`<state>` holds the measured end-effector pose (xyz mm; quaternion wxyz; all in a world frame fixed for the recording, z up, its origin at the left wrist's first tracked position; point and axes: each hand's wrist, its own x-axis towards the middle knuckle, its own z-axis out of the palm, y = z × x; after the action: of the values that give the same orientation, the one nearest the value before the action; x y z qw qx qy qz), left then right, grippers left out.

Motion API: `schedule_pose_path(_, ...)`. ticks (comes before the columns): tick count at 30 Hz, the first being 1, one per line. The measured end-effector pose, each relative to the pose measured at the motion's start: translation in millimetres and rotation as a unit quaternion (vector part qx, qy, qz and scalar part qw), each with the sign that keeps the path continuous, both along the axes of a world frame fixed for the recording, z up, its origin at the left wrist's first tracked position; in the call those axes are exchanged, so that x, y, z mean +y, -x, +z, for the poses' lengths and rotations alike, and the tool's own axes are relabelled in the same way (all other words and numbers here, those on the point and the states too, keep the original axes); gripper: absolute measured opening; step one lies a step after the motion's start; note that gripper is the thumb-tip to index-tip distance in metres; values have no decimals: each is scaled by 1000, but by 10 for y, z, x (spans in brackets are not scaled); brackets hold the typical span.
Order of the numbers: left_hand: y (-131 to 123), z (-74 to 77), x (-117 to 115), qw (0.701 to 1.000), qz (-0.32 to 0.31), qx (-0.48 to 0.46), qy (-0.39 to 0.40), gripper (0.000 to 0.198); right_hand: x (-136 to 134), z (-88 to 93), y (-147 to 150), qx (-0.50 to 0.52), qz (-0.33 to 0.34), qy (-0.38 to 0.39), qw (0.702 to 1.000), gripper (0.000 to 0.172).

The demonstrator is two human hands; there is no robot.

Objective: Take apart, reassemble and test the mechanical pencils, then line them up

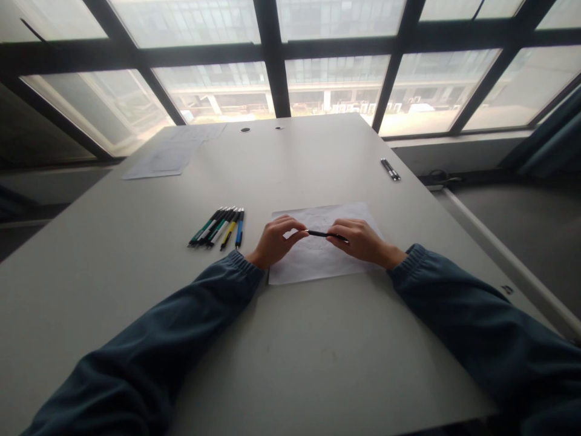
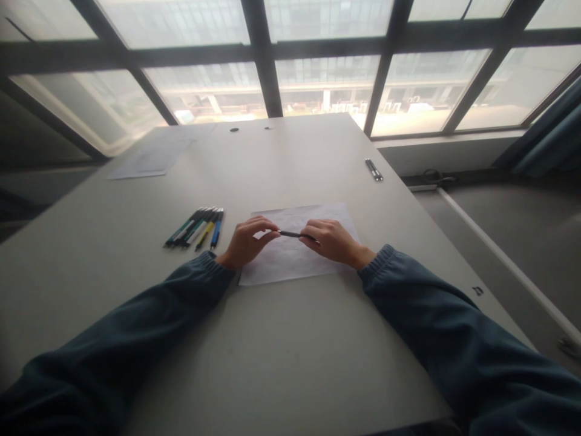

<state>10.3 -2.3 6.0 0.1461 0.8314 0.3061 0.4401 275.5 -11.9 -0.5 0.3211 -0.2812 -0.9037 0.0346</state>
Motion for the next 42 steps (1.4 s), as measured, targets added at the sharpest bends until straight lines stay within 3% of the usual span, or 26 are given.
schedule_pose_path(7, -15, 3, 3, 1000, -13, -1, -4, 17, 7, -9, -6, 0, -4, -1, 1000, 20)
schedule_pose_path(11, -2, -1, 10, 1000, -8, 9, 14, 33, 9, -9, -4, 1, -4, 3, 1000, 20)
schedule_pose_path(15, 23, -10, 21, 999, 21, 27, 42, 31, 15, -20, -8, -2, -4, 0, 1000, 21)
schedule_pose_path(20, 25, 6, 10, 997, 30, 52, 49, 51, 17, -30, -12, -4, -6, 2, 1000, 20)
schedule_pose_path(42, -14, 5, 1, 1000, -4, 3, -6, 16, 11, -16, -8, -1, -8, 6, 1000, 20)
